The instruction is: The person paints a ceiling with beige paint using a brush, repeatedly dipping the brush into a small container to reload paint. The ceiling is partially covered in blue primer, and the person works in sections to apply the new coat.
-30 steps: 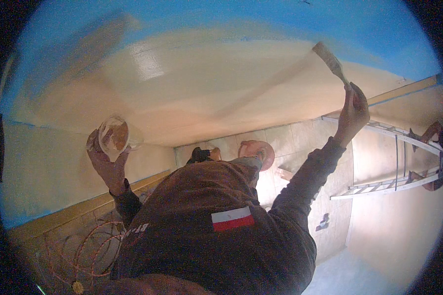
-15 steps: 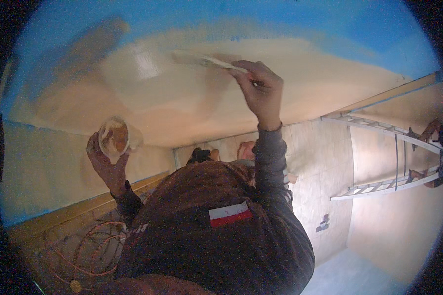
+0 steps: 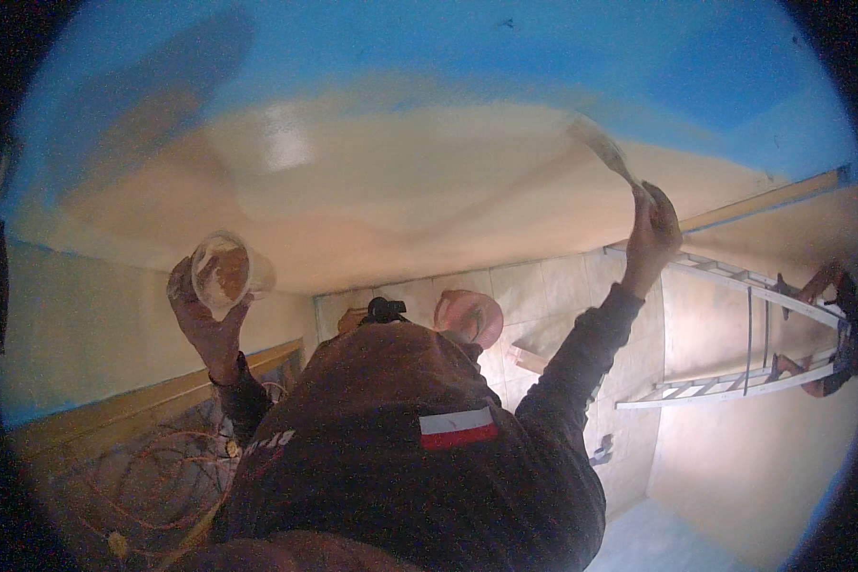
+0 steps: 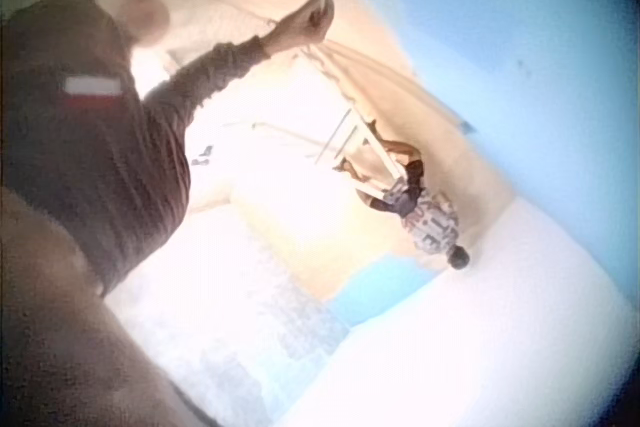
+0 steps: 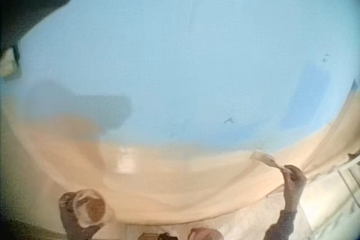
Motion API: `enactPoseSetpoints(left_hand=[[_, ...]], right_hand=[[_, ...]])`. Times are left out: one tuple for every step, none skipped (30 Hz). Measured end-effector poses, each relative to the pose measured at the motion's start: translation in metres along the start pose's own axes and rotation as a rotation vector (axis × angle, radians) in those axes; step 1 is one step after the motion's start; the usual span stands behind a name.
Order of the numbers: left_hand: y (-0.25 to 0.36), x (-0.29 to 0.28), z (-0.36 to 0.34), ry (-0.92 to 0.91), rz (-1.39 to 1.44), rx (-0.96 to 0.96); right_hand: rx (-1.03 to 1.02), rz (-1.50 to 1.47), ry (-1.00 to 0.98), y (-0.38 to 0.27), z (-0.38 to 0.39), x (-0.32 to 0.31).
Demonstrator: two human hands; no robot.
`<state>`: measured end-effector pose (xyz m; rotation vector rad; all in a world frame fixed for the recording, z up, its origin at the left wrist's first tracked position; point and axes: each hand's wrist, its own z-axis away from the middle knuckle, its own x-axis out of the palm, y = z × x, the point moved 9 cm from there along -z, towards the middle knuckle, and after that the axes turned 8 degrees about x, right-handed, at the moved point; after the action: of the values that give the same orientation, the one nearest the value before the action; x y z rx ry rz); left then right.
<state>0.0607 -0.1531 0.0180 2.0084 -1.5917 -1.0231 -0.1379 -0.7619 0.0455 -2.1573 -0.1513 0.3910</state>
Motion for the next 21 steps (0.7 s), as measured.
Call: enactPoseSetpoints(left_hand=[[0.004, 0.006, -0.001, -0.004, -0.001, -0.006], [0.009, 0.013, -0.003, -0.007, -0.004, -0.013], [0.011, 0.019, -0.006, -0.011, -0.004, -0.019], [0.014, 0.024, -0.009, -0.027, -0.039, -0.004], [0.015, 0.026, -0.009, -0.041, -0.079, 0.006], [0.017, 0.031, -0.008, -0.049, -0.121, 0.013], [0.021, 0.035, -0.01, -0.008, 0.034, -0.026], [0.023, 0.039, -0.01, -0.007, 0.033, -0.032], [0.023, 0.037, -0.007, -0.007, 0.032, -0.04], [0.019, 0.032, -0.003, -0.011, 0.036, -0.042], [0.019, 0.032, 0.001, -0.011, 0.061, -0.07], [0.022, 0.032, 0.003, 0.0, 0.069, -0.071], [0.023, 0.032, 0.005, 0.015, 0.081, -0.075], [0.025, 0.032, 0.008, 0.024, 0.095, -0.074], [0.026, 0.03, 0.012, 0.029, 0.07, -0.092], [0.026, 0.028, 0.016, 0.028, 0.045, -0.107], [0.031, 0.03, 0.014, 0.032, 0.014, -0.123], [0.034, 0.029, 0.014, 0.034, -0.009, -0.115], [0.037, 0.027, 0.014, 0.035, -0.031, -0.106], [0.039, 0.027, 0.013, 0.035, -0.052, -0.096], [0.04, 0.025, 0.015, 0.055, -0.037, -0.101]], right_hand=[[-0.014, 0.033, 0.01, -0.001, -0.002, -0.004], [0.025, 0.048, 0.03, 0.0, -0.001, -0.012], [0.054, 0.002, 0.051, -0.007, 0.003, -0.018], [0.087, -0.047, 0.067, -0.013, 0.009, -0.019], [0.107, -0.128, 0.024, -0.018, 0.017, -0.013], [0.124, -0.211, -0.024, -0.024, 0.024, -0.004], [0.146, -0.293, -0.072, -0.034, 0.031, 0.012], [0.163, -0.233, -0.105, -0.048, 0.044, 0.033], [0.142, -0.288, -0.202, -0.07, 0.064, 0.064], [0.051, -0.335, -0.269, -0.098, 0.092, 0.098], [0.004, -0.32, -0.417, -0.128, 0.112, 0.133], [-0.144, -0.403, -0.484, -0.171, 0.129, 0.158], [-0.167, -0.386, -0.628, -0.201, 0.145, 0.185], [-0.26, -0.398, -0.691, -0.225, 0.157, 0.203], [-0.25, -0.384, -0.756, -0.238, 0.168, 0.222], [-0.33, -0.428, -0.713, -0.253, 0.174, 0.233], [-0.411, -0.476, -0.671, -0.265, 0.17, 0.241], [-0.491, -0.519, -0.623, -0.275, 0.169, 0.244], [-0.5, -0.492, -0.603, -0.277, 0.166, 0.246], [-0.509, -0.463, -0.58, -0.278, 0.162, 0.247], [-0.516, -0.435, -0.564, -0.279, 0.161, 0.248]])
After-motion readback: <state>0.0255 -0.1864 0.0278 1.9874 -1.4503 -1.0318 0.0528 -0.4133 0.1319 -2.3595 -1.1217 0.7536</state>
